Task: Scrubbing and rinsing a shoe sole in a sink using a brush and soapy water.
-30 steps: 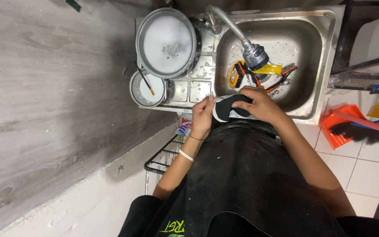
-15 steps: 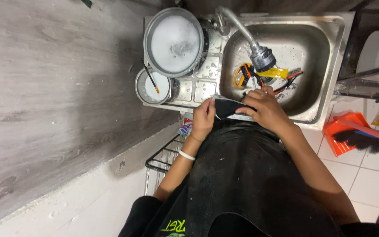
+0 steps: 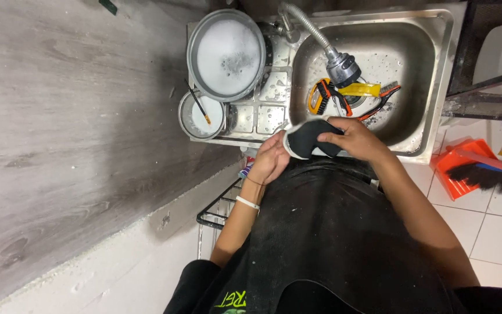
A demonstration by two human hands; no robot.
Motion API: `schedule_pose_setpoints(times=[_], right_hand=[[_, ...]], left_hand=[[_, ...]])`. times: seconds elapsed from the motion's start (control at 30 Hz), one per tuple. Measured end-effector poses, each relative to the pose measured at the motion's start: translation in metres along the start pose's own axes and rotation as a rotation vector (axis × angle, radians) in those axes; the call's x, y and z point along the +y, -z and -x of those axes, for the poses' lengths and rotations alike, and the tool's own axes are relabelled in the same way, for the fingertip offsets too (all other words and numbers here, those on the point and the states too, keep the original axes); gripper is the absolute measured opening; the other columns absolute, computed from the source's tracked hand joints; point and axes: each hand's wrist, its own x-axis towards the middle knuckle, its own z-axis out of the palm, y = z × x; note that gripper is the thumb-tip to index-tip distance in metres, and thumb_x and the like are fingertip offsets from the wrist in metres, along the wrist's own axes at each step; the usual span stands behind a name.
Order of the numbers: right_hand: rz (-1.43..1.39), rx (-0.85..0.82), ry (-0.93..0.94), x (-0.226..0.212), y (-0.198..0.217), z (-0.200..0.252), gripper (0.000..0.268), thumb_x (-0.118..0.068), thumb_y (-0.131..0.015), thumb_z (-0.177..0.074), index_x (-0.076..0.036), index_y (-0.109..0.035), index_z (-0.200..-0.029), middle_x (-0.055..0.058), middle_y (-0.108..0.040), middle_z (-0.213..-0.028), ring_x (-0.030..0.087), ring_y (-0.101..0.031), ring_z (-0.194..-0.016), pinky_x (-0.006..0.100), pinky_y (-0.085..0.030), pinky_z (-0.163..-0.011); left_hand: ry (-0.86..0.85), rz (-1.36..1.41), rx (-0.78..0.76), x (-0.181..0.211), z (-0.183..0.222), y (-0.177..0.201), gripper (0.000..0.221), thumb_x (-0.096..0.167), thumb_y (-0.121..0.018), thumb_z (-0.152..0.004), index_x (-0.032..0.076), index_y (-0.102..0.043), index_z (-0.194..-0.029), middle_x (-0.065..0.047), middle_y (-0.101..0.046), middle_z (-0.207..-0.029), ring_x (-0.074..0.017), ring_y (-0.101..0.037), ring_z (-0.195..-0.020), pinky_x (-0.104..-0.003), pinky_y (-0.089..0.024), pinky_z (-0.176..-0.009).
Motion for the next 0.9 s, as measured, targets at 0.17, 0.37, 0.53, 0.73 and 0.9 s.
schedule_pose_setpoints(times=[0.17, 0.37, 0.53, 0.73, 0.9], right_hand=[[0.156, -0.058, 0.107, -0.011, 0.003, 0.002, 0.026, -0.013, -0.068, -0.078, -0.003, -0.051, -0.061, 0.002, -0.041, -0.051, 0.013, -0.038, -0.050, 0.028, -0.035, -0.053], [0.174, -0.164, 0.204, 0.015, 0.003, 0.004, 0.019, -0.009, -0.067, -0.075, -0.001, -0.056, -0.063, 0.004, -0.044, -0.054, 0.017, -0.042, -0.051, 0.033, -0.037, -0.056], [0.155, -0.172, 0.079, 0.024, 0.014, 0.009, 0.019, -0.012, -0.068, -0.076, 0.000, -0.058, -0.066, 0.005, -0.046, -0.057, 0.018, -0.044, -0.056, 0.035, -0.038, -0.061], [0.155, -0.095, -0.173, 0.050, 0.027, 0.017, 0.036, -0.015, -0.071, -0.076, 0.017, -0.057, -0.085, 0.028, -0.057, -0.083, 0.037, -0.053, -0.091, 0.054, -0.035, -0.084], [0.176, -0.102, -0.247, 0.069, 0.030, 0.012, 0.039, -0.019, -0.070, -0.077, 0.009, -0.060, -0.102, 0.026, -0.059, -0.101, 0.038, -0.050, -0.106, 0.051, -0.034, -0.092]], left_hand=[[-0.110, -0.421, 0.144, 0.034, -0.003, -0.037, 0.025, 0.019, -0.047, -0.092, 0.006, -0.049, -0.113, -0.004, -0.050, -0.097, -0.0096, -0.050, -0.087, -0.019, -0.047, -0.072], [-0.013, -0.542, 0.149, 0.044, 0.000, -0.063, 0.031, 0.015, -0.050, -0.091, 0.002, -0.050, -0.119, -0.006, -0.052, -0.102, -0.0060, -0.051, -0.074, -0.015, -0.051, -0.064], [0.006, -0.447, 0.074, 0.028, -0.011, -0.029, 0.029, 0.015, -0.057, -0.088, -0.001, -0.055, -0.112, -0.003, -0.056, -0.083, -0.0054, -0.055, -0.063, -0.015, -0.050, -0.057], [0.106, -0.497, -0.122, 0.038, -0.003, -0.039, 0.030, 0.011, -0.066, -0.080, 0.003, -0.057, -0.108, -0.004, -0.063, -0.086, -0.0056, -0.058, -0.070, -0.021, -0.050, -0.065], [-0.162, -0.799, 0.150, 0.029, -0.008, -0.047, 0.017, 0.014, -0.054, -0.090, 0.006, -0.066, -0.082, 0.003, -0.047, -0.060, -0.0040, -0.043, -0.066, -0.018, -0.042, -0.060]])
